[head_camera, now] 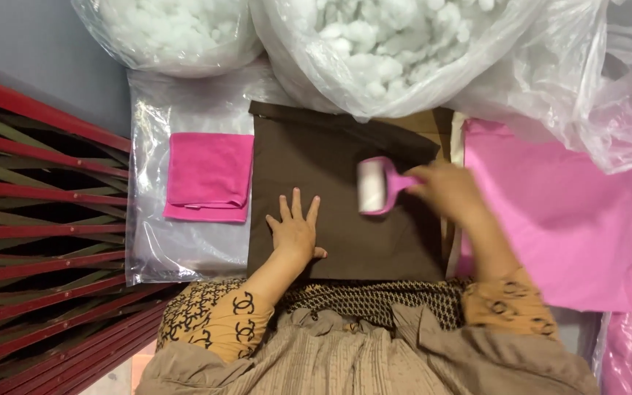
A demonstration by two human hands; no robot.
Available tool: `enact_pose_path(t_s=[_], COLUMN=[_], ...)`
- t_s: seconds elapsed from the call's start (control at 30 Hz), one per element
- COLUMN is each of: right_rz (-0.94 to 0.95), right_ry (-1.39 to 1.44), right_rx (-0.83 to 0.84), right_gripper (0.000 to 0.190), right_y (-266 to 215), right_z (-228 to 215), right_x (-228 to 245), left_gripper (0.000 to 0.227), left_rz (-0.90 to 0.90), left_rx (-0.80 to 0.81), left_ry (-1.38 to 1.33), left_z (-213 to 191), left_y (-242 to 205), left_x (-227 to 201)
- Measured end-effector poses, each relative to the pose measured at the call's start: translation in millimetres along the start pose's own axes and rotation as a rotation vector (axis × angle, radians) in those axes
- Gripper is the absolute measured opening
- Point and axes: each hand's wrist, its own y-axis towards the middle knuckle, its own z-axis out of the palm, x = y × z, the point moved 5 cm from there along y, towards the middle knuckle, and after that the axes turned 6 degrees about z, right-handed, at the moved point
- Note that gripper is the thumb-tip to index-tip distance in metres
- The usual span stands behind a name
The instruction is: The person uses a lint roller to clean a piece of brown fabric before folding it at an upholstery station.
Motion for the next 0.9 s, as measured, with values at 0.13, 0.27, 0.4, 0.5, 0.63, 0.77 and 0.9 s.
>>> enact_pose_path(t_s=[0.13,0.27,0.4,0.5,0.63,0.77,0.9], right_rz=[0.284,0.133,-0.085,-0.063,0.207,0.073,-0.07], right_ry=[-0.135,0.034,0.039,0.025,-0.162,0.01,-0.027], right_rx=[0.146,-0.014,0.009,0.039,0.092,0.061,0.119], right_gripper=[0.043,0.035,0.029,0.035,0.035,0.036,0.029], right_y=[-31,-37,-29,-38,-58,-60,-59], right_z=[-33,-47,-16,-13,-18,-26,0], right_x=[-70,-12,39,-2,-78,-2,31], left_gripper=[0.116,0.1,0.106,0.111,0.113,0.115,0.119], left_rz=[-0.006,0.042,0.028,-0.007,-0.003,0.007,0.012], left_rx=[-0.004,-0.182,-0.168,-0.127,-0.136,-0.108,-0.087], left_ry=[0.063,0.053,0.054,0.029,0.062,0.043,0.051], left_z=[6,-26,-22,-5,-7,-14,-11], left_y=[6,-10,3,15,17,16,21], left_x=[9,9,8,12,13,10,8])
